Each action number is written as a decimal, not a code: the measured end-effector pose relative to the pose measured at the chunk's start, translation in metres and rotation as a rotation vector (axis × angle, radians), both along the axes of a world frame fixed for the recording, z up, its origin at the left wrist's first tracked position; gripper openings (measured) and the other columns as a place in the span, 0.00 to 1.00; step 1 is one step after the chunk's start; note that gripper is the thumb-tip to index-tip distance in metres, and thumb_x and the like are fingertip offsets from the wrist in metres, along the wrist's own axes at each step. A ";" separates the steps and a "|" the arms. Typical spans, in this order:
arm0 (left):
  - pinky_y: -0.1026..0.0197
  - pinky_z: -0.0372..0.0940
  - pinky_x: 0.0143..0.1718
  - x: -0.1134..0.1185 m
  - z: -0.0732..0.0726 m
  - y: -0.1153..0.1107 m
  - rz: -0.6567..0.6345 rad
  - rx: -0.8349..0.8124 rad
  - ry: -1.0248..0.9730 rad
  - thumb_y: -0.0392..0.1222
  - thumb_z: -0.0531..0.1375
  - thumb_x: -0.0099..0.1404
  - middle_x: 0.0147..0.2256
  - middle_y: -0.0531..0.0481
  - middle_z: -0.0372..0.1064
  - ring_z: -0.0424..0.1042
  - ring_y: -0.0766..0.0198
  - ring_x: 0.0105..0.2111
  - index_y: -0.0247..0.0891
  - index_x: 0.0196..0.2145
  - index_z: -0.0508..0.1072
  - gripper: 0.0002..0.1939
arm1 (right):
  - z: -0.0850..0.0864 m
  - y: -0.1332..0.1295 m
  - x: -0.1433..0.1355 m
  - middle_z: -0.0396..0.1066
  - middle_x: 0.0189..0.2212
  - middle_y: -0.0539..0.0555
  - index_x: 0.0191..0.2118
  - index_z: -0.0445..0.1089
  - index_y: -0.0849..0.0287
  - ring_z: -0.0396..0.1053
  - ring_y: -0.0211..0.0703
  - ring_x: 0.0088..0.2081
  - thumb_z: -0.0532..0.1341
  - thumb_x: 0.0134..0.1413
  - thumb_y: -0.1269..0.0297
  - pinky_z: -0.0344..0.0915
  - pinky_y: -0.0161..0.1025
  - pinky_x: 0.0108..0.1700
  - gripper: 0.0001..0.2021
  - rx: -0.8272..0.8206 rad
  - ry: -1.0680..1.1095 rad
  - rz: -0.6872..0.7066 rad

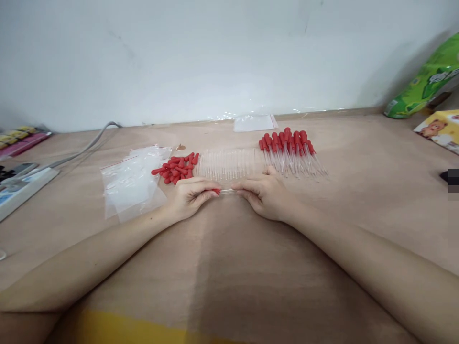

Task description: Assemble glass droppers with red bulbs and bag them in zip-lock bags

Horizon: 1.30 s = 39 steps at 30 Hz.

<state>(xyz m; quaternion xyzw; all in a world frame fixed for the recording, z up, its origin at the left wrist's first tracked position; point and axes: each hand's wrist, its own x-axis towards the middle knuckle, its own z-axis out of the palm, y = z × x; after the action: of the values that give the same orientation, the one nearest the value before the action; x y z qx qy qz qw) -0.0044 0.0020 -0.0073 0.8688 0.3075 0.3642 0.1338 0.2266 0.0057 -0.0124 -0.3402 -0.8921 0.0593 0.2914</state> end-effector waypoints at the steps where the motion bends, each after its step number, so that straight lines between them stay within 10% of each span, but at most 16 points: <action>1: 0.66 0.67 0.33 0.000 0.000 0.000 -0.013 0.001 0.007 0.36 0.56 0.63 0.31 0.49 0.72 0.72 0.67 0.31 0.37 0.37 0.73 0.07 | 0.000 0.000 0.000 0.74 0.30 0.49 0.41 0.70 0.52 0.68 0.36 0.28 0.51 0.58 0.64 0.50 0.40 0.37 0.11 0.006 -0.003 0.003; 39: 0.61 0.65 0.38 0.001 0.006 0.002 0.106 0.067 0.076 0.43 0.59 0.59 0.36 0.46 0.70 0.69 0.63 0.36 0.35 0.41 0.71 0.13 | 0.021 -0.006 -0.019 0.69 0.21 0.50 0.33 0.68 0.58 0.61 0.38 0.23 0.46 0.59 0.64 0.50 0.39 0.36 0.14 -0.050 -0.237 -0.077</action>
<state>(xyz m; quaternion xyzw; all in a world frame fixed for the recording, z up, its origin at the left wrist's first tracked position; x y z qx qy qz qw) -0.0036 0.0043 -0.0013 0.8685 0.3456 0.3477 0.0734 0.2071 -0.0001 0.0082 -0.3861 -0.9047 0.0295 0.1776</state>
